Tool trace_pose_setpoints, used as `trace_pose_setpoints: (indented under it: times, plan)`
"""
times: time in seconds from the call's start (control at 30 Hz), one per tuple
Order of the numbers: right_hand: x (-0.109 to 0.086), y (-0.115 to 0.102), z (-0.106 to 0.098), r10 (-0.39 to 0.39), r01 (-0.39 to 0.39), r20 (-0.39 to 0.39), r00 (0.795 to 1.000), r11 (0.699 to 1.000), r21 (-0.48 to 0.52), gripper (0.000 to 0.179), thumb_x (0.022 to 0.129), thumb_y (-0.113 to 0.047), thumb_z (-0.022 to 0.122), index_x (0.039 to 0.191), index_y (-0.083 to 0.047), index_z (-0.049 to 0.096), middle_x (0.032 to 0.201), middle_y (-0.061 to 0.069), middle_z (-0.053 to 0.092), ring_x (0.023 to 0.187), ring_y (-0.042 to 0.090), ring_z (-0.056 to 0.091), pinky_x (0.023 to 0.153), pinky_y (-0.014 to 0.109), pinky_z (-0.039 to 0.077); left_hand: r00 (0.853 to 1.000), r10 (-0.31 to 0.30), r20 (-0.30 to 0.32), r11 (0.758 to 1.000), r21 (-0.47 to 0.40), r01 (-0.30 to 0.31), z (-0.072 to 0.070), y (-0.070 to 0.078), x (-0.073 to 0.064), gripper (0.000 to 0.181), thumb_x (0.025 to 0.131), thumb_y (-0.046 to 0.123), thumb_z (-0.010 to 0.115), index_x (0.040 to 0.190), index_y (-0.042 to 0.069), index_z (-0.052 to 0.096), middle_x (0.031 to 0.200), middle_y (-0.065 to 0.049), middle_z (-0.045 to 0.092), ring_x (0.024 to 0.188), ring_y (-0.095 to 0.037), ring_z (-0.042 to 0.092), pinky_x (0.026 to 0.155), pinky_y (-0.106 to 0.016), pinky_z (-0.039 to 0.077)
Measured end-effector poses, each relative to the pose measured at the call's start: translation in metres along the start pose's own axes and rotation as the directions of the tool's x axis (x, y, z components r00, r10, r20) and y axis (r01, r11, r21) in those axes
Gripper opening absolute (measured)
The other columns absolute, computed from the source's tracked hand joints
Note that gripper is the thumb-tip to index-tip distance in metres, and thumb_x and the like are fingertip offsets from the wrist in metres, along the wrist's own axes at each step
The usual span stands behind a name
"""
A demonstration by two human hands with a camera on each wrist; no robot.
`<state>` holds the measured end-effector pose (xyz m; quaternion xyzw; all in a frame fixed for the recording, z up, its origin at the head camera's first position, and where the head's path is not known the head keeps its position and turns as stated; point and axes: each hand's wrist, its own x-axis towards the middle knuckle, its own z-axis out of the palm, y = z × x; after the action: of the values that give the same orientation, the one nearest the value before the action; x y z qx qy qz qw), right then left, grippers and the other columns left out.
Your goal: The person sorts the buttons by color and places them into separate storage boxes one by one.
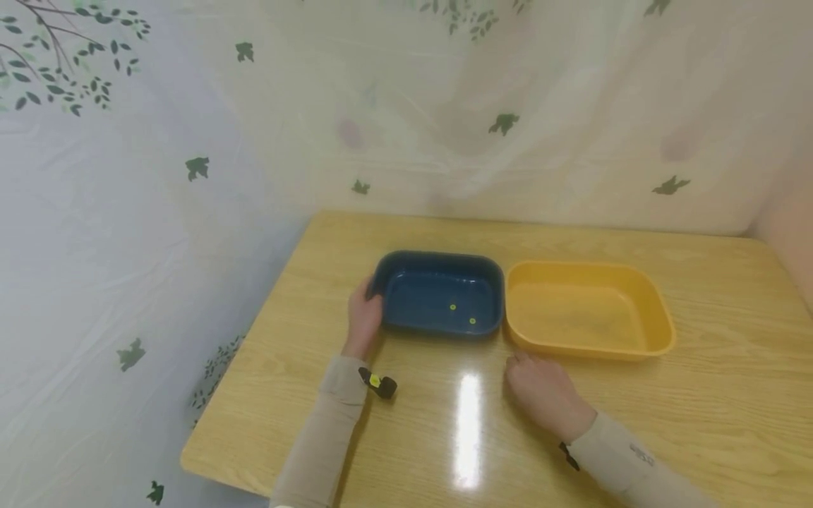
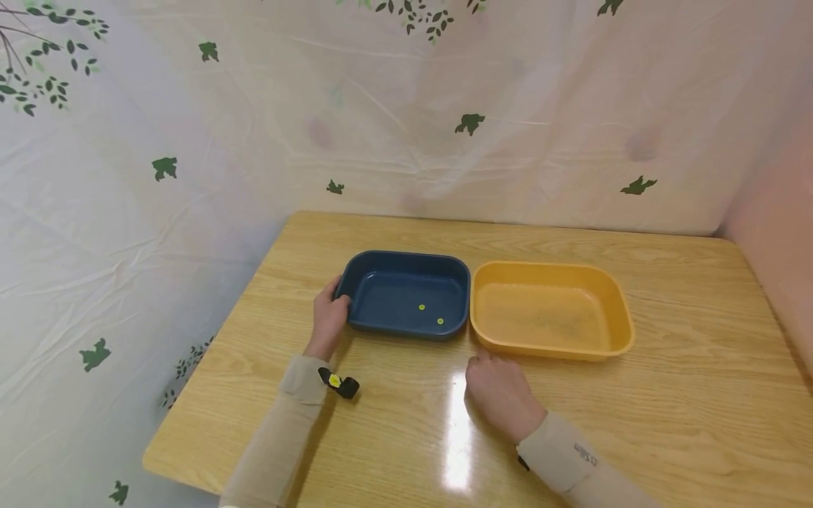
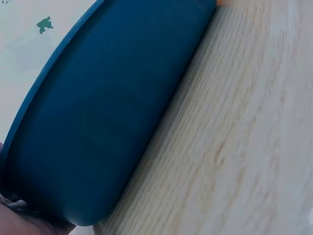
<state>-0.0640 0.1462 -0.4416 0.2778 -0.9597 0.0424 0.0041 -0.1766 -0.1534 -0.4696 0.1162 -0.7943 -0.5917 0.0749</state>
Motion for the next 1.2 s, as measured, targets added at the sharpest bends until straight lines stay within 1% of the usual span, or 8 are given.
trace_pose_setpoints:
  times: [0.1, 0.2, 0.33, 0.47, 0.63, 1.03, 1.2]
  plan:
    - [0.0002, -0.0002, 0.0012, 0.006, -0.006, -0.006, 1.0, 1.0, 0.01, 0.011, 0.079, 0.001, 0.066, 0.072, -0.003, 0.058, 0.067, 0.005, 0.049, 0.055, 0.015, 0.042, 0.041, 0.027, 0.036, 1.0, -0.011, -0.007, 1.0, -0.019, 0.011, -0.0014, 0.0001, -0.0014, 0.057, 0.086, -0.002, 0.048, 0.143, 0.001, 0.045, 0.147, -0.017, 0.043, 0.137, -0.031, 0.036, 0.113, -0.042, 0.028]
    - [0.0003, -0.0002, 0.0025, 0.01, -0.01, -0.015, 1.0, 1.0, 0.013, 0.012, 0.078, 0.0, 0.066, 0.071, -0.003, 0.058, 0.066, 0.005, 0.048, 0.054, 0.014, 0.041, 0.04, 0.027, 0.035, 1.0, 0.018, -0.014, 1.0, -0.019, -0.018, -0.0025, 0.0002, -0.0026, 0.059, 0.086, -0.002, 0.049, 0.145, 0.001, 0.043, 0.149, -0.016, 0.041, 0.138, -0.029, 0.034, 0.114, -0.041, 0.027]
    - [0.0012, 0.0022, 0.0041, 0.009, -0.009, -0.018, 1.0, 1.0, 0.014, 0.012, 0.078, 0.001, 0.066, 0.071, -0.003, 0.058, 0.066, 0.004, 0.048, 0.054, 0.014, 0.041, 0.04, 0.027, 0.035, 0.997, 0.075, -0.026, 0.997, 0.035, -0.074, -0.0016, -0.0015, -0.0022, 0.056, 0.088, -0.004, 0.049, 0.143, 0.0, 0.044, 0.147, -0.015, 0.044, 0.137, -0.027, 0.038, 0.113, -0.038, 0.029]
    - [0.0023, 0.0043, 0.0047, 0.007, -0.007, -0.019, 1.0, 1.0, 0.013, 0.011, 0.078, 0.001, 0.066, 0.071, -0.003, 0.058, 0.066, 0.004, 0.048, 0.054, 0.014, 0.041, 0.04, 0.027, 0.036, 0.995, 0.096, -0.036, 0.992, 0.083, -0.093, 0.0007, -0.0018, -0.0019, 0.053, 0.089, -0.004, 0.048, 0.141, -0.001, 0.046, 0.146, -0.016, 0.046, 0.136, -0.028, 0.039, 0.112, -0.039, 0.03]
    - [0.0039, 0.0068, 0.0047, 0.005, -0.005, -0.015, 1.0, 1.0, 0.009, 0.01, 0.079, 0.001, 0.066, 0.072, -0.002, 0.059, 0.067, 0.005, 0.048, 0.054, 0.014, 0.042, 0.04, 0.027, 0.036, 0.994, 0.096, -0.057, 0.987, 0.134, -0.087, 0.0035, 0.0014, -0.0017, 0.052, 0.089, -0.004, 0.047, 0.141, -0.001, 0.047, 0.145, -0.017, 0.046, 0.135, -0.029, 0.04, 0.111, -0.04, 0.032]
    - [0.0036, 0.007, 0.0022, -0.002, 0.002, -0.009, 1.0, 1.0, 0.02, 0.011, 0.079, 0.001, 0.066, 0.072, -0.002, 0.058, 0.067, 0.005, 0.048, 0.055, 0.015, 0.042, 0.04, 0.028, 0.037, 0.994, 0.093, -0.063, 0.986, 0.141, -0.083, 0.0053, 0.0026, -0.0037, 0.052, 0.089, -0.003, 0.046, 0.141, 0.0, 0.047, 0.145, -0.016, 0.046, 0.135, -0.029, 0.04, 0.111, -0.041, 0.032]
    - [0.0027, 0.008, 0.0026, -0.007, 0.008, -0.016, 1.0, 0.999, 0.033, 0.008, 0.078, 0.001, 0.066, 0.073, -0.001, 0.059, 0.068, 0.006, 0.049, 0.056, 0.016, 0.044, 0.04, 0.028, 0.037, 0.994, 0.087, -0.064, 0.988, 0.135, -0.078, 0.006, 0.003, -0.0033, 0.052, 0.09, -0.003, 0.046, 0.141, -0.002, 0.046, 0.145, -0.017, 0.046, 0.135, -0.029, 0.04, 0.11, -0.04, 0.033]
